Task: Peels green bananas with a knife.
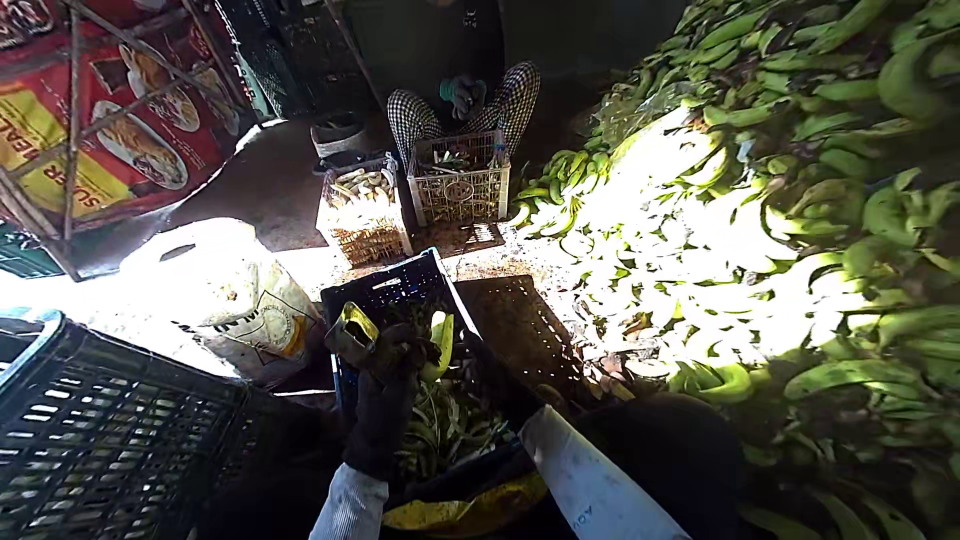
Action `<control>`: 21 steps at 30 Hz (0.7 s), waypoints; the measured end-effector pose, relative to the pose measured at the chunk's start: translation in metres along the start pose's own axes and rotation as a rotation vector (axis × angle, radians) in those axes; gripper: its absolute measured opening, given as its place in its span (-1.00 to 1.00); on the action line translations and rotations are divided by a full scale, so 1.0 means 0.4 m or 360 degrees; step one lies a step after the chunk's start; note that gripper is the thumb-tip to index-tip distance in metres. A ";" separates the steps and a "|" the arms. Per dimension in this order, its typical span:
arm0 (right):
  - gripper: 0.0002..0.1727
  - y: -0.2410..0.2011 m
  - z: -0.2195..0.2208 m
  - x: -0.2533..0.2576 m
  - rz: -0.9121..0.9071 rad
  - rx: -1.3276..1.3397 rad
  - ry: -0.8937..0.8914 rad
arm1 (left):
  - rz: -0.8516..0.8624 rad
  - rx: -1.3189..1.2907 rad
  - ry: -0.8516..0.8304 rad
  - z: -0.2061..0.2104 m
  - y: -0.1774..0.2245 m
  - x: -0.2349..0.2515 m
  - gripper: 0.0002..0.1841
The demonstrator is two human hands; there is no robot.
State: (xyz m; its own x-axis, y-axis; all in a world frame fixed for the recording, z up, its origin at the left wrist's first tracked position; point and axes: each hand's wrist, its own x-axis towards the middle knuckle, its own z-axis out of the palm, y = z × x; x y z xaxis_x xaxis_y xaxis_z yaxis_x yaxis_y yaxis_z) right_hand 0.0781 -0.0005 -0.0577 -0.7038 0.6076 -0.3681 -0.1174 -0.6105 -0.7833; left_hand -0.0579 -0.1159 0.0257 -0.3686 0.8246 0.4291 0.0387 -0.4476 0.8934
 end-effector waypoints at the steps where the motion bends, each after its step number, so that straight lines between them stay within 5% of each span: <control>1: -0.28 0.003 0.014 -0.009 -0.0032 0.0297 -0.0204 | 0.0007 -0.0027 -0.0022 0.007 -0.006 -0.004 -0.70; 4: -0.53 0.004 0.033 0.003 -0.0367 0.0687 -0.0616 | -0.0027 -0.0014 -0.0029 0.011 -0.035 -0.027 -0.69; 7: -0.64 -0.041 0.012 0.008 -0.0580 0.0256 -0.0240 | -0.0281 0.0454 0.0178 -0.019 -0.046 -0.055 -0.54; 10: -0.53 -0.116 0.007 -0.022 -0.0684 -0.0253 0.0275 | -0.0581 0.1017 0.0163 -0.055 -0.037 -0.080 -0.41; 13: -0.47 -0.151 0.022 -0.040 -0.0757 -0.0363 0.0434 | -0.0892 0.0535 -0.0220 -0.040 -0.014 -0.112 -0.50; 16: -0.48 -0.151 0.038 -0.046 -0.0777 -0.0334 0.0419 | -0.1072 0.0158 -0.0595 -0.023 -0.056 -0.135 -0.36; 21: -0.50 -0.159 0.045 -0.059 -0.0693 -0.0275 0.0453 | -0.1003 0.0112 -0.0236 -0.031 -0.084 -0.124 -0.35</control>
State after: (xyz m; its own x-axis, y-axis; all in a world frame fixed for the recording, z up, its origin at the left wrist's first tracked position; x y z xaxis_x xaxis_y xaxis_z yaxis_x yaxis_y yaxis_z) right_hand 0.0894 0.0146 0.0098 -0.3957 0.9136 -0.0936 -0.2220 -0.1940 -0.9556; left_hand -0.0523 -0.1461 -0.0273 -0.2086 0.9630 -0.1706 -0.0805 0.1569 0.9843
